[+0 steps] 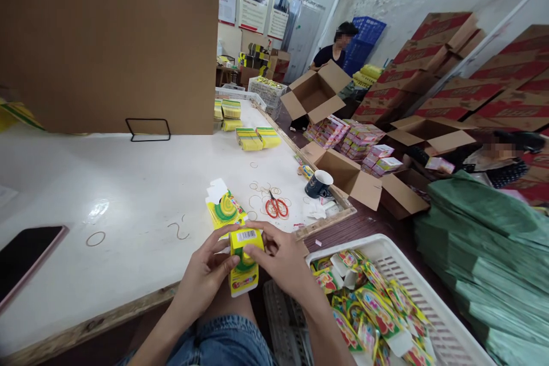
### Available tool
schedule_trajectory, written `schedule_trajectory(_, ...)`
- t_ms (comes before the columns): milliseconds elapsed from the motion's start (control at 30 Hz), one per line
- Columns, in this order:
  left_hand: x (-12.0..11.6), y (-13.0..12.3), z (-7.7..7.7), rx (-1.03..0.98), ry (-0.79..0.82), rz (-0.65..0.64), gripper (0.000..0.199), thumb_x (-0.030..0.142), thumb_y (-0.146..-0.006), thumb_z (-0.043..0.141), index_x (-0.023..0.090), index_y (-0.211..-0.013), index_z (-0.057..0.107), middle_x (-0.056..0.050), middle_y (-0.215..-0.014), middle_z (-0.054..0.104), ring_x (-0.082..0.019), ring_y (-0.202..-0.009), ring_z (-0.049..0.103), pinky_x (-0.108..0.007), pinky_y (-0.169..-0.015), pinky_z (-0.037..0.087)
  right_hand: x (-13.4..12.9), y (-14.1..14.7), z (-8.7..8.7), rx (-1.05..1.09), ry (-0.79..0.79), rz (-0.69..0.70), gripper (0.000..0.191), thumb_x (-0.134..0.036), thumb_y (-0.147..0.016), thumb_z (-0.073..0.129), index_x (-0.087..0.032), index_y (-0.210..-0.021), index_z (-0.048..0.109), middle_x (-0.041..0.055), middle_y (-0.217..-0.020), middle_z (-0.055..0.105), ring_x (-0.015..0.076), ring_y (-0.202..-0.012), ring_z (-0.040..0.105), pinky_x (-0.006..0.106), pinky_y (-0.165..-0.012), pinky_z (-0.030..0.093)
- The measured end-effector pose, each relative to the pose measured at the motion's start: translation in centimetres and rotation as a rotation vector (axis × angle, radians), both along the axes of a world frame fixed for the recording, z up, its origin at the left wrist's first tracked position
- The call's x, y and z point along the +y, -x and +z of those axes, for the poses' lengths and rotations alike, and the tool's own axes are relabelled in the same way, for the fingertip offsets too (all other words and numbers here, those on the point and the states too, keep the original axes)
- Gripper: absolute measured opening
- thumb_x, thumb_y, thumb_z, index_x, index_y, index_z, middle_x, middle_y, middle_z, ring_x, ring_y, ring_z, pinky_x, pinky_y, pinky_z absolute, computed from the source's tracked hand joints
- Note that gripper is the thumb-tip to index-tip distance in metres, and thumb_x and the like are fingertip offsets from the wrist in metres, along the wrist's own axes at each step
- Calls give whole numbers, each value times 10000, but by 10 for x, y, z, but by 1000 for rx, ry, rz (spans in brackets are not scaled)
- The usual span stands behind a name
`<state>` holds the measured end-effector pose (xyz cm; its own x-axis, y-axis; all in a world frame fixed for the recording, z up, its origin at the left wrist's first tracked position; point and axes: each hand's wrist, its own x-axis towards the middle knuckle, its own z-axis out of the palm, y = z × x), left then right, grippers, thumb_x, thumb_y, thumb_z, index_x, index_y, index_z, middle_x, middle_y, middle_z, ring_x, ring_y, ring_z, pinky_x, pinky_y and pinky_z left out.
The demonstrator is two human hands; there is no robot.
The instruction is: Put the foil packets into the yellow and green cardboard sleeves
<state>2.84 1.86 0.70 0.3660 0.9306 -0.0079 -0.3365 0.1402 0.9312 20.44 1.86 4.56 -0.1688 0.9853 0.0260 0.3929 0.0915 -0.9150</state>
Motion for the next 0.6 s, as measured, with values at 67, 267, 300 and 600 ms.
schedule_trajectory(67,-1,-1,1,13,-8,-2,430,242,-829,610,251,-1249,514,-106,-1242,633,-255,-1009,663,-393,-888,520,-1,7,-1,-5,42,-28,387,-304,-813,623,-240,-1191,565,-23,-702,621,169,-665,577,248,-597,440)
schedule_trajectory(267,-3,1,7,-72,48,-31,508,265,-810,637,238,-1286,461,-123,-1194,653,-262,-995,664,-375,-818,546,-2,18,-1,-175,-82,-144,274,-247,-793,628,-222,-1059,567,-108,-475,449,109,-446,410,209,-474,297)
schedule_trajectory(300,-3,2,8,-87,60,-27,531,263,-801,651,236,-1293,452,-125,-1184,657,-263,-988,667,-370,-805,549,-3,18,-2,-158,-77,-142,287,-263,-791,639,-216,-1065,569,-108,-473,454,106,-440,405,208,-466,291)
schedule_trajectory(600,-5,-2,8,-148,65,-51,428,225,-763,699,237,-1162,543,-76,-1052,715,-251,-898,696,-346,-757,557,-6,17,-12,265,-109,-187,220,-369,-825,632,-205,-966,676,37,-823,671,176,-741,605,276,-665,491)
